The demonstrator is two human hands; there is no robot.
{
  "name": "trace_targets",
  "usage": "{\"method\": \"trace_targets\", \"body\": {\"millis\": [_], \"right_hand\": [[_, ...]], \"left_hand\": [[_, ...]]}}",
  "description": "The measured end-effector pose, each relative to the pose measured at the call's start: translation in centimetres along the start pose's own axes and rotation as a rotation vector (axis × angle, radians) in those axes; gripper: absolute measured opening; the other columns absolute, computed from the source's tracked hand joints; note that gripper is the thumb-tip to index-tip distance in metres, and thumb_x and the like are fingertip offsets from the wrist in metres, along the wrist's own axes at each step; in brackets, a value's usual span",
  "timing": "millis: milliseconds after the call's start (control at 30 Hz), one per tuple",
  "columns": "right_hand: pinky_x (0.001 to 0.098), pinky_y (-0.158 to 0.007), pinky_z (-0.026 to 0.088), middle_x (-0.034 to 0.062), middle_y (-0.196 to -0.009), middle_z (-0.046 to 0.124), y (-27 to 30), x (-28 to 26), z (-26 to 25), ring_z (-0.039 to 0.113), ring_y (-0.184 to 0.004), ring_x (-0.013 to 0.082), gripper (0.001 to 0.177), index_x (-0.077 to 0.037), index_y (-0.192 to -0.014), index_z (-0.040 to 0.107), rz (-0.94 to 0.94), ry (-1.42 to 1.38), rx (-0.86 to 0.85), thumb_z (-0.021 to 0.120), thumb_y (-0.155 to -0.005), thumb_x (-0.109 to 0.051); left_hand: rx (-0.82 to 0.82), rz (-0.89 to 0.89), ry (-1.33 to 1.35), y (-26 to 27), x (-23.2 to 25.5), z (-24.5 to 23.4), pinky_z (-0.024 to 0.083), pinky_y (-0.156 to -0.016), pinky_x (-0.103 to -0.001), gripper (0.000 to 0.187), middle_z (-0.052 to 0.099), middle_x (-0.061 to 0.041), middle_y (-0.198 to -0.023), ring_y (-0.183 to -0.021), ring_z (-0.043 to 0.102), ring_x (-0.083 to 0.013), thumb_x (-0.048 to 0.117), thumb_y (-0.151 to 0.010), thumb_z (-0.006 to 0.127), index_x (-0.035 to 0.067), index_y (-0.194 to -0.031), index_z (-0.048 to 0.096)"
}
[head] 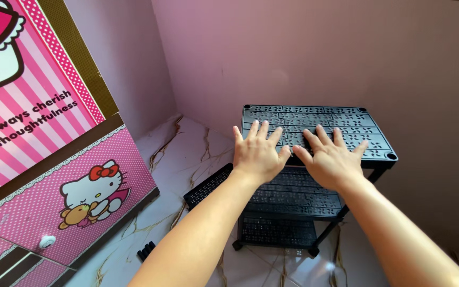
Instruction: The person assembles a black plastic three-tier shelf by inserting perforated trays and vertical poles into a corner of a room. They place the bottom tray, insert four poles, add the middle tray, and finish with the top tray, securing each layer by hand.
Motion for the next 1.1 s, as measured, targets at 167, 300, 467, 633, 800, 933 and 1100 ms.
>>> {"method": "trace_targets", "body": {"millis": [167,300,467,633,800,933,1100], "right_hand": [[0.0819,-0.11,0.002,-0.0032,-0.17,0.013,-0.3,0.2,-0.1,0.01,-0.155,0.03,0.076,-0.035,-0.158,0.027,-0.007,-0.008,-0.043,0.027,-0.093,-0.074],[0.0806,-0.112,-0.005,-0.0044,-0.17,0.009,-0.1,0.1,-0.5,0.004,-0.156,0.0298,0.075,-0.038,-0.159,0.024,0.019,-0.029,-0.091,0.026,-0.093,-0.073],[0.0813,-0.109,-0.009,0.0057,-0.168,0.016,2.9,-2.5,-1.0,0.002,-0.156,0.0348,0.075,-0.025,-0.158,0.029,-0.11,-0.054,0.268,0.029,-0.098,-0.069],[0.08,-0.108,-0.006,0.0132,-0.167,0.023,9.2,-10.2,0.2,0.005,-0.156,0.039,0.071,-0.015,-0.154,0.038,-0.398,-0.176,0.484,0.04,-0.1,-0.059],[0.0797,-0.111,0.004,0.0143,-0.164,0.029,14.0,-18.1,4.0,0.015,-0.154,0.0394,0.066,-0.013,-0.151,0.042,-0.551,-0.252,0.46,0.053,-0.096,-0.047],[0.0791,-0.108,0.009,0.0141,-0.162,0.029,14.6,-21.9,8.2,0.017,-0.152,0.04,0.063,-0.013,-0.148,0.044,-0.625,-0.247,0.315,0.057,-0.094,-0.043],[0.0795,-0.107,0.011,0.0128,-0.161,0.03,14.7,-25.0,13.2,0.017,-0.15,0.0394,0.059,-0.013,-0.143,0.048,-0.783,-0.192,0.243,0.057,-0.092,-0.04]], "left_hand": [[-0.041,-0.012,-0.014,-0.1,-0.1,0.3,0.01,-0.117,-0.073,0.061,0.039,-0.015,-0.159,-0.151,0.028,-0.0349,0.052,-0.096,0.046,0.023,-0.149,0.049],[-0.033,0.05,0.082,0.2,-0.9,-0.7,0.004,-0.119,-0.071,0.072,0.029,-0.013,-0.165,-0.153,0.021,-0.0339,0.058,-0.096,0.043,0.024,-0.158,0.034],[0.183,0.068,0.373,6.6,-5.2,-2.5,0.001,-0.121,-0.068,0.072,0.02,-0.011,-0.172,-0.16,0.012,-0.0317,0.061,-0.101,0.04,0.023,-0.161,0.031],[0.146,-0.109,0.448,17.4,-13.8,-0.9,0.008,-0.121,-0.064,0.07,0.022,-0.014,-0.171,-0.158,0.015,-0.0344,0.056,-0.1,0.046,0.019,-0.158,0.038],[-0.024,-0.296,0.323,26.4,-22.0,3.5,0.025,-0.118,-0.056,0.075,0.027,-0.016,-0.166,-0.153,0.026,-0.0356,0.041,-0.088,0.069,0.018,-0.154,0.042],[-0.129,-0.369,0.254,30.9,-25.5,7.4,0.041,-0.11,-0.046,0.063,0.04,-0.012,-0.156,-0.14,0.042,-0.0331,0.03,-0.081,0.076,0.015,-0.139,0.057],[-0.318,-0.775,0.203,36.9,-27.7,13.5,0.05,-0.102,-0.045,0.033,0.06,-0.005,-0.131,-0.126,0.054,-0.0278,0.027,-0.085,0.074,0.016,-0.116,0.072]]}}
Point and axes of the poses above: each hand's wrist, its own y-axis away from the middle knuckle, its own z-axis out of the palm, x = y × z, the point moved 3 cm from there along -y, towards the middle knuckle
